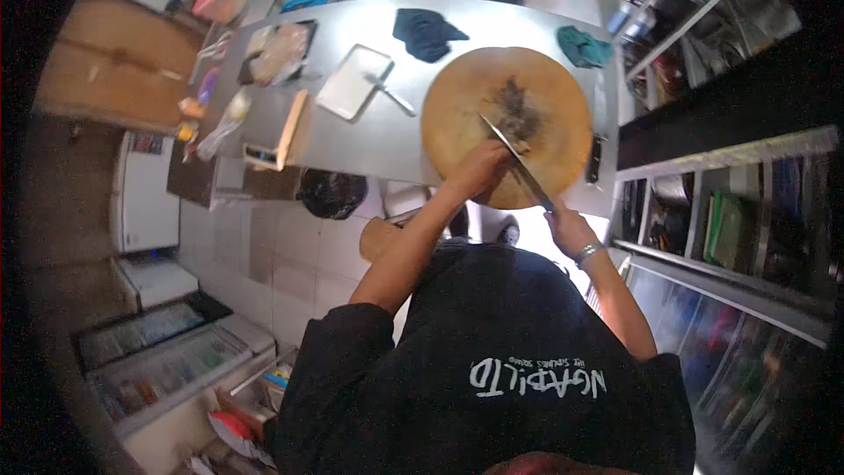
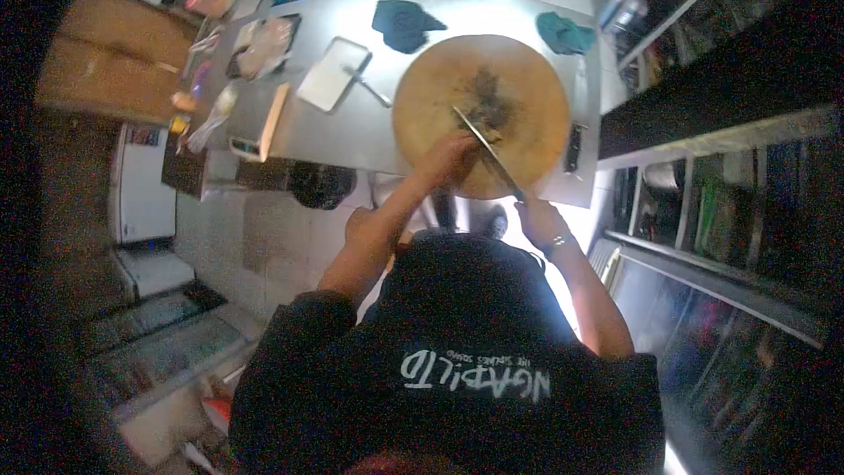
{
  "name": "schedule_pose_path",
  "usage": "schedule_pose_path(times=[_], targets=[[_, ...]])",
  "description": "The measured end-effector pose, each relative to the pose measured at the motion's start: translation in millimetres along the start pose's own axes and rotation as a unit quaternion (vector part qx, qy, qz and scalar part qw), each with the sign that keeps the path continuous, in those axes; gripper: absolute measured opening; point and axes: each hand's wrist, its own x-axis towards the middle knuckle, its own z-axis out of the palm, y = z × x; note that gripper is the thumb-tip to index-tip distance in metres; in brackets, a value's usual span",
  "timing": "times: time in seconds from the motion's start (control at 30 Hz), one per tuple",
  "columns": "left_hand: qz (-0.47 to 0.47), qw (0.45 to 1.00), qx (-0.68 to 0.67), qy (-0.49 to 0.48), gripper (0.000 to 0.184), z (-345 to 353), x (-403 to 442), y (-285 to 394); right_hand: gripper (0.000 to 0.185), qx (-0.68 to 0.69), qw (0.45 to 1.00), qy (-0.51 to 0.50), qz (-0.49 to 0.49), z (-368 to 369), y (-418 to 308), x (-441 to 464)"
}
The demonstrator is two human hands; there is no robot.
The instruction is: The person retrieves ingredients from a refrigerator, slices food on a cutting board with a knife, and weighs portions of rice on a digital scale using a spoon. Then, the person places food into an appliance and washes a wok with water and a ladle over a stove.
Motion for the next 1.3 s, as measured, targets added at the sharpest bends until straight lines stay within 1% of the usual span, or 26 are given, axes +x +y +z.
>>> schedule_pose_path(times=[0.07, 0.13, 0.2, 0.27, 0.37, 0.43, 0.5, 0.53, 0.57, 0.63, 0.67, 0.7, 0.73, 0.77, 0.8, 0.83, 0.87, 0.9, 0.97, 1.0, 1.03, 1.07, 1.1, 1.17, 1.23, 1.3], targets=[[-0.001, 0.998, 0.039, -0.058, 0.013, 1.5, -1.2, -4.7, 0.030, -0.044, 0.998, -0.035, 0.016, -21.4, -17.5, -7.0], [0.003, 0.999, 0.024, -0.047, 0.014, 7.0, -3.6, -12.1, 0.031, -0.062, 0.996, -0.064, 0.031, -51.5, -43.4, -19.7], [0.030, 0.999, -0.017, -0.007, 0.015, 11.3, -3.2, -10.9, 0.030, -0.047, 0.997, -0.050, 0.023, -30.2, -32.5, -8.9], [0.028, 0.999, 0.007, -0.016, 0.015, 8.6, -2.7, -9.1, 0.031, -0.016, 1.000, -0.018, 0.007, 3.0, -10.6, 8.5], [0.028, 0.999, 0.033, -0.020, 0.016, 5.8, -6.0, -10.7, 0.031, -0.044, 0.999, -0.029, -0.008, -10.3, -14.5, 7.5], [0.041, 0.998, 0.031, -0.022, 0.017, 6.9, -6.3, -11.6, 0.033, -0.041, 0.998, -0.040, 0.012, -39.0, -41.1, -5.7], [-0.053, 0.996, -0.056, -0.036, 0.018, 15.0, -10.0, -16.6, 0.031, -0.056, 0.996, -0.068, 0.029, -51.8, -51.1, -14.7], [-0.049, 0.994, -0.094, -0.029, 0.017, 16.7, -10.0, -18.4, 0.032, -0.033, 0.998, -0.046, -0.017, -24.2, -26.7, -3.4], [-0.046, 0.990, -0.132, -0.022, 0.016, 18.5, -10.1, -20.1, 0.031, -0.015, 0.999, -0.032, -0.031, 0.3, -13.5, 7.5], [0.001, 1.000, 0.001, -0.015, 0.013, 7.5, -9.2, -6.3, 0.029, 0.043, 0.999, -0.003, -0.009, 9.0, -19.7, 9.6], [0.010, 1.000, 0.014, -0.016, 0.012, 10.1, -12.1, -12.4, 0.029, 0.042, 0.999, 0.002, -0.004, 8.2, -14.2, 11.6], [0.013, 1.000, 0.009, -0.020, 0.012, 13.7, -16.5, -14.2, 0.030, 0.008, 0.999, 0.022, -0.037, 6.9, -12.9, 11.1], [0.014, 1.000, 0.019, 0.000, 0.012, 16.6, -19.7, -16.2, 0.031, -0.026, 0.996, 0.044, -0.069, 4.6, -12.3, 10.8], [0.017, 0.999, 0.030, 0.022, 0.012, 19.1, -18.7, -19.8, 0.031, -0.026, 0.996, 0.050, -0.065, -4.1, -8.1, 11.0], [0.021, 0.999, 0.029, 0.021, 0.012, 18.4, -17.7, -18.5, 0.035, 0.138, 0.990, -0.019, 0.016, -23.9, -12.1, 5.9], [0.009, 0.999, 0.031, 0.021, 0.017, 18.1, -20.5, -15.8, 0.038, 0.300, 0.945, -0.089, 0.096, -34.8, -12.6, 1.9], [-0.003, 0.999, 0.033, 0.021, 0.023, 19.0, -22.4, -12.6, 0.042, 0.396, 0.910, -0.094, 0.082, -29.9, 2.7, 5.0], [0.001, 0.999, 0.031, 0.019, 0.023, 17.7, -21.6, -2.9, 0.042, 0.397, 0.909, -0.090, 0.083, -22.1, 23.7, 9.7], [-0.028, 0.996, 0.062, 0.060, 0.039, 14.9, -16.4, 17.3, 0.042, 0.596, 0.781, -0.151, 0.108, -10.6, 58.6, 15.7], [-0.024, 0.996, 0.061, 0.059, 0.039, 17.5, -11.2, 18.1, 0.039, 0.562, 0.805, -0.134, 0.131, -10.5, 63.0, 12.9], [-0.007, 0.994, 0.091, 0.055, 0.044, 20.6, -5.3, 18.7, 0.039, 0.563, 0.806, -0.131, 0.132, -9.9, 69.6, 11.7], [0.009, 0.991, 0.121, 0.050, 0.049, 23.9, -0.9, 19.9, 0.040, 0.586, 0.792, -0.109, 0.135, -7.0, 77.8, 10.2], [0.011, 0.992, 0.119, 0.049, 0.049, 28.8, 4.1, 20.6, 0.040, 0.608, 0.777, -0.087, 0.138, -7.5, 82.2, 8.3], [-0.008, 0.991, 0.131, 0.002, 0.048, 38.2, 13.5, 22.6, 0.039, 0.622, 0.766, -0.072, 0.145, -8.9, 91.4, 5.3], [-0.012, 0.989, 0.145, -0.020, 0.049, 47.8, 14.7, 13.2, 0.038, 0.598, 0.789, -0.044, 0.137, -11.4, 94.9, 1.5], [-0.022, 0.986, 0.160, -0.044, 0.050, 52.0, 13.4, 10.0, 0.038, 0.580, 0.803, -0.042, 0.134, -9.5, 92.8, -3.8]])
